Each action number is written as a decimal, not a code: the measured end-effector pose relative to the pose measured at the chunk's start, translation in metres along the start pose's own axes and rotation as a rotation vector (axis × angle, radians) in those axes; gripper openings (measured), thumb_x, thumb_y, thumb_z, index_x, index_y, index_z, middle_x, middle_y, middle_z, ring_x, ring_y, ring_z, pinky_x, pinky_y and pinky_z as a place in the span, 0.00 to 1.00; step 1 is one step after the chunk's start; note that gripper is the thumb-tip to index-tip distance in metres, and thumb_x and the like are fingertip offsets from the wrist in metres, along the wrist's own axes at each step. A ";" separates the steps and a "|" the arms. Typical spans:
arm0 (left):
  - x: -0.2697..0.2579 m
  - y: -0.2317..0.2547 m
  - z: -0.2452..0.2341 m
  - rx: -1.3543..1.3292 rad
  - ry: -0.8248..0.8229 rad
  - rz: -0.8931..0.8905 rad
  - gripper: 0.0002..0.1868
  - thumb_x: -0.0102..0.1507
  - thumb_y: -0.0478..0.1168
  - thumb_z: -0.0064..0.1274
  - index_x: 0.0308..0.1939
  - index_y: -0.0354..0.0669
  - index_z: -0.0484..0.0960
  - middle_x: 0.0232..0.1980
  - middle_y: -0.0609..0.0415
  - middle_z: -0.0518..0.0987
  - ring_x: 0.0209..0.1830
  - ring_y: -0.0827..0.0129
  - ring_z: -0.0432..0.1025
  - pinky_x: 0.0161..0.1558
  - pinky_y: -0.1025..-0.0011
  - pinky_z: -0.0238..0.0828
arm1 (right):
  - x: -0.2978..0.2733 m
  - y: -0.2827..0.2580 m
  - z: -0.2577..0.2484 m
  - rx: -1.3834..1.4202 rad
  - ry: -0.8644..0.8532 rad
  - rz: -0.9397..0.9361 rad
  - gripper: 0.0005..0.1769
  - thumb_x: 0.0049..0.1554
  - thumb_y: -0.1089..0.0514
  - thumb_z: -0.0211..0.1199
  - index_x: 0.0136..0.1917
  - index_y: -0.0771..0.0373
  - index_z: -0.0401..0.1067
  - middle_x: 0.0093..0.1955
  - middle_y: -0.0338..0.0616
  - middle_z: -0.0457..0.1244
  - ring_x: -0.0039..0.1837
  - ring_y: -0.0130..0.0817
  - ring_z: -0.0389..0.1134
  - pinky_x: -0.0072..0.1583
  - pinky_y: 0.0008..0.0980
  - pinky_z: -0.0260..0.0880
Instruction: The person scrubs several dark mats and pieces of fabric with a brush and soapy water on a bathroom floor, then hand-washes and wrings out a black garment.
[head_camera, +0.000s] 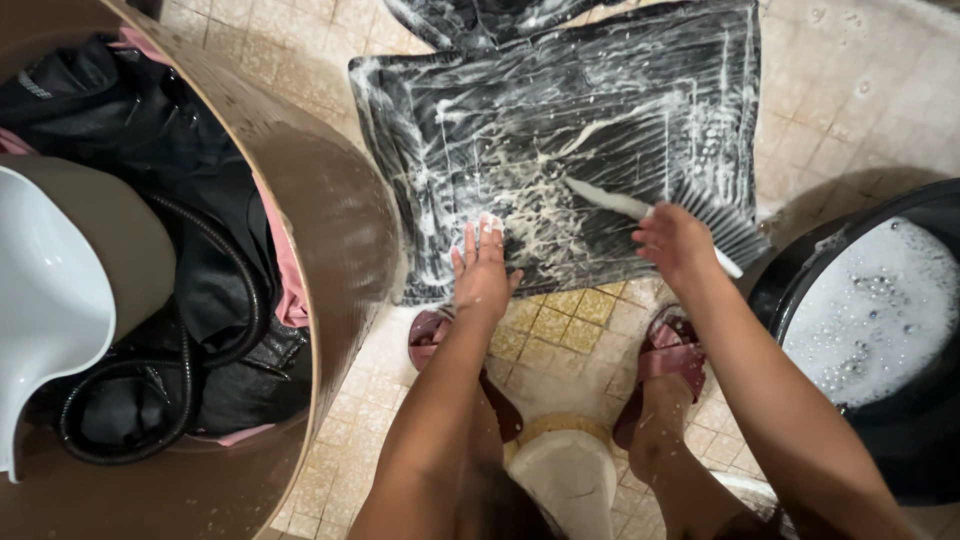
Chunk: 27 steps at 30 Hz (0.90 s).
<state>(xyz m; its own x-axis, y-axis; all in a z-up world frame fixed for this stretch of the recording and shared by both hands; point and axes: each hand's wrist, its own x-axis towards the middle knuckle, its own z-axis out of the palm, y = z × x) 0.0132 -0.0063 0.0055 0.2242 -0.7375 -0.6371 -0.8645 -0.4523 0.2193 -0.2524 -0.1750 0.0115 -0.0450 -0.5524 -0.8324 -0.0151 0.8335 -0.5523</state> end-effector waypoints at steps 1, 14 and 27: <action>0.000 0.000 0.000 -0.001 0.006 0.002 0.52 0.64 0.59 0.55 0.81 0.44 0.42 0.86 0.54 0.33 0.85 0.53 0.28 0.78 0.47 0.34 | 0.001 0.000 0.004 -0.066 0.024 -0.028 0.05 0.61 0.55 0.59 0.48 0.56 0.72 0.40 0.40 0.68 0.43 0.40 0.69 0.42 0.40 0.67; -0.007 0.014 -0.007 -0.058 0.070 -0.008 0.53 0.61 0.52 0.59 0.79 0.34 0.45 0.84 0.44 0.41 0.84 0.47 0.32 0.78 0.49 0.34 | -0.031 0.000 0.029 -0.348 -0.215 -0.005 0.33 0.59 0.50 0.59 0.74 0.30 0.52 0.38 0.45 0.68 0.34 0.37 0.71 0.32 0.36 0.69; 0.034 0.028 0.030 -1.299 0.464 -0.041 0.40 0.67 0.53 0.54 0.74 0.28 0.62 0.77 0.33 0.66 0.79 0.50 0.61 0.77 0.63 0.54 | -0.005 0.065 0.052 -0.702 -0.238 -0.855 0.08 0.60 0.60 0.66 0.52 0.57 0.70 0.47 0.47 0.68 0.43 0.34 0.72 0.45 0.36 0.74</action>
<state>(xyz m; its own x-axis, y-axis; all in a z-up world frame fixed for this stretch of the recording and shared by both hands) -0.0171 -0.0293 -0.0326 0.5890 -0.6942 -0.4138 0.1254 -0.4273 0.8954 -0.2013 -0.1187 -0.0223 0.4397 -0.8701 -0.2229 -0.5107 -0.0381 -0.8589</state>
